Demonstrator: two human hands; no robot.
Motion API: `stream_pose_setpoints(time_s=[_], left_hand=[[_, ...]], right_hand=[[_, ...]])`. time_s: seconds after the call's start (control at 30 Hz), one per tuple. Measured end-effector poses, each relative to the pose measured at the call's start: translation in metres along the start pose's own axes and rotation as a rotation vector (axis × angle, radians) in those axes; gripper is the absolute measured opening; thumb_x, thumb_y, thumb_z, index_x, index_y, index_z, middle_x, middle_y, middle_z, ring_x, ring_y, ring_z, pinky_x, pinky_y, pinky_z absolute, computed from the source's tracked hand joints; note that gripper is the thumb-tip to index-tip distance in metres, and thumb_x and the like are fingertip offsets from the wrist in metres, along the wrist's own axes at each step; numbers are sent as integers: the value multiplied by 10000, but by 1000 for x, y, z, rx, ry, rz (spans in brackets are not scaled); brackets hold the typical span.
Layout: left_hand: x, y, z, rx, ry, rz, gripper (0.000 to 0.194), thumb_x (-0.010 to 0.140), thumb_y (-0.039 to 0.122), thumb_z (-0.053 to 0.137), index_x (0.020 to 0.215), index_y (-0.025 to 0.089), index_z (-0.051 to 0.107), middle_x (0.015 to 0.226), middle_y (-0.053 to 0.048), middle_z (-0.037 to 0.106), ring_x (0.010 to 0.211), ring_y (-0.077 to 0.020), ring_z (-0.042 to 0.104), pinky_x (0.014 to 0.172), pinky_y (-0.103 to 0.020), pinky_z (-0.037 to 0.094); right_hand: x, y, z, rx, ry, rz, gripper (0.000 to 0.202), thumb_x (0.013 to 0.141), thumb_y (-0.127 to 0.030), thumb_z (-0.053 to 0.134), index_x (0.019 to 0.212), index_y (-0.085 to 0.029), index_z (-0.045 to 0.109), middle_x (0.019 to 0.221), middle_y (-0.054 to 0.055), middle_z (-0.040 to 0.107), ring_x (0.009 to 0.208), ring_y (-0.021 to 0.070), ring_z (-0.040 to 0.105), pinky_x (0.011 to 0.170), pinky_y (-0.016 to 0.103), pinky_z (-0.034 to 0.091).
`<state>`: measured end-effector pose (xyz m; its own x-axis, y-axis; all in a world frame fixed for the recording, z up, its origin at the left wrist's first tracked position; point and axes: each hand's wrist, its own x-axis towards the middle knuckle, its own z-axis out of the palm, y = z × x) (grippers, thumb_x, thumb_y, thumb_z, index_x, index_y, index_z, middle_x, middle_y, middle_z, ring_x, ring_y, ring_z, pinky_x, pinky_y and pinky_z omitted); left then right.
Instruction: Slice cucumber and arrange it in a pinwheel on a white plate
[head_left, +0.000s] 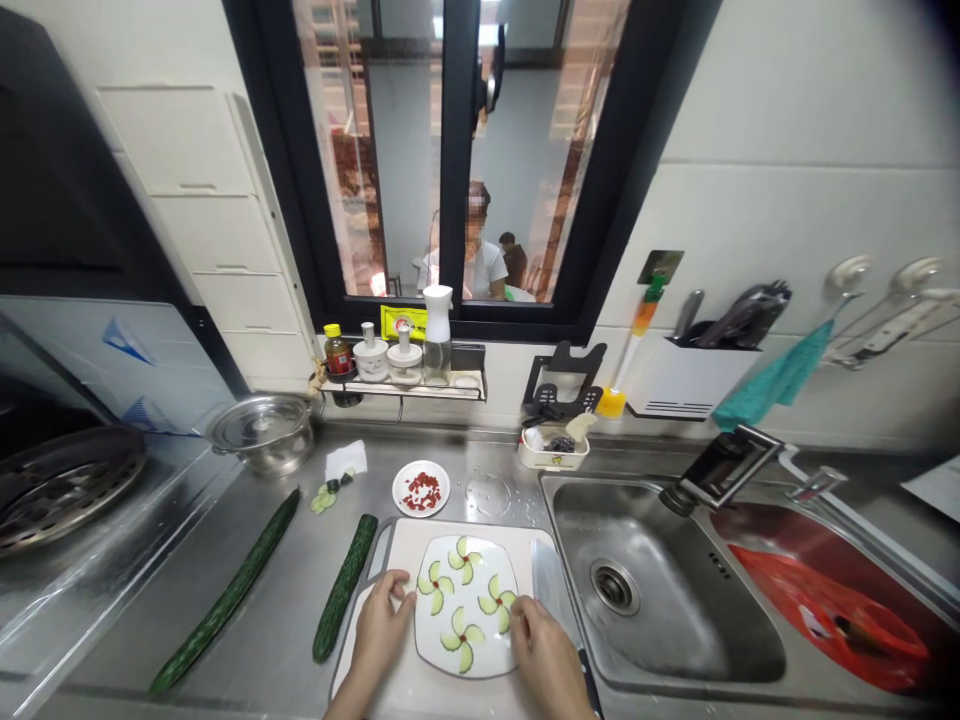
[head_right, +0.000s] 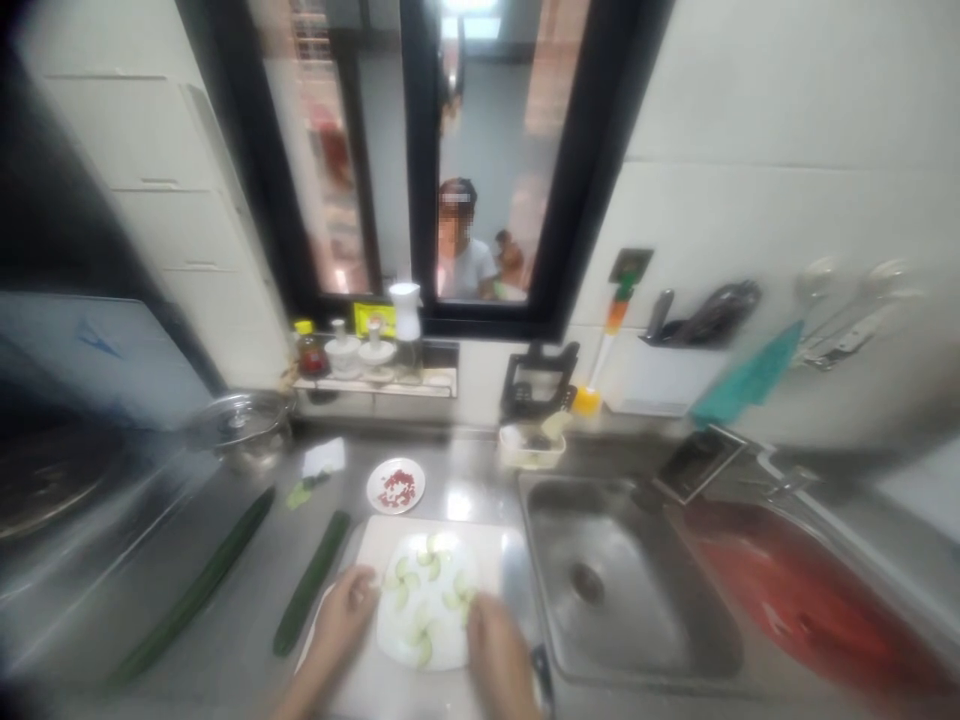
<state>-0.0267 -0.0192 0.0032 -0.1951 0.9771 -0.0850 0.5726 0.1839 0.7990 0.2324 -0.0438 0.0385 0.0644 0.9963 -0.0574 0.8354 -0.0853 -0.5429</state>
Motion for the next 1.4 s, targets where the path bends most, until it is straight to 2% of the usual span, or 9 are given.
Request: stream_pose_setpoints(time_s=[0.2, 0.4, 0.63, 0.8, 0.87, 1.03, 1.23, 1.4], left_hand=[[-22, 3, -6, -40, -123, -96, 514, 761, 362, 489, 1237, 167, 504, 907, -34, 629, 747, -178, 605, 684, -262, 449], [-51, -4, -10, -93, -172, -48, 612, 763, 424, 529, 1316, 181, 436, 972, -47, 607, 754, -162, 575, 701, -255, 464], [-56, -13, -2, -217, -172, -148, 726, 698, 480, 581, 1322, 152, 410, 919, -36, 589, 696, -147, 567, 683, -261, 474], [-53, -12, -3, -385, -267, -249, 827, 635, 544, 653, 1315, 135, 417, 828, -15, 618, 711, -160, 591, 679, -264, 463], [-53, -10, -3, -446, -304, -281, 821, 633, 511, 678, 1315, 138, 415, 808, -10, 631, 726, -169, 603, 682, -270, 461], [-55, -2, 2, -437, -271, -328, 739, 637, 426, 687, 1265, 114, 457, 710, 17, 604, 673, -163, 590, 661, -272, 445], [-54, 8, 6, -428, -280, -296, 633, 660, 417, 629, 1202, 116, 504, 606, 49, 554, 615, -157, 590, 645, -269, 441], [-53, 12, 11, -427, -279, -321, 565, 629, 396, 599, 1120, 127, 520, 585, 44, 568, 557, -148, 571, 596, -258, 425]], right_hand=[[-18, 28, -3, 25, 34, 124, 220, 810, -346, 440, 853, -254, 636, 796, 52, 689, 758, 194, 630, 685, 246, 439], [-38, 49, -3, 148, 45, 223, 248, 741, -404, 490, 844, -251, 655, 650, 27, 655, 633, 200, 616, 600, 259, 456], [-44, 45, 3, 242, 45, 226, 269, 701, -442, 532, 803, -235, 669, 583, 19, 627, 578, 195, 593, 562, 261, 453], [-43, 41, 7, 232, 3, 236, 272, 697, -418, 544, 838, -226, 676, 602, 12, 632, 599, 188, 597, 569, 256, 450], [-41, 41, 8, 229, -17, 244, 276, 697, -407, 554, 862, -223, 677, 621, 11, 640, 608, 184, 601, 577, 253, 450], [-38, 37, 13, 271, -64, 263, 306, 716, -399, 557, 937, -215, 663, 633, 8, 640, 603, 178, 609, 571, 254, 457], [-29, 23, 29, 516, -135, 381, 403, 732, -425, 552, 1062, -195, 570, 602, -23, 602, 496, 145, 575, 450, 227, 414], [-19, 14, 40, 677, -178, 461, 325, 722, -385, 542, 986, -197, 515, 562, -41, 557, 454, 123, 552, 387, 181, 365]])
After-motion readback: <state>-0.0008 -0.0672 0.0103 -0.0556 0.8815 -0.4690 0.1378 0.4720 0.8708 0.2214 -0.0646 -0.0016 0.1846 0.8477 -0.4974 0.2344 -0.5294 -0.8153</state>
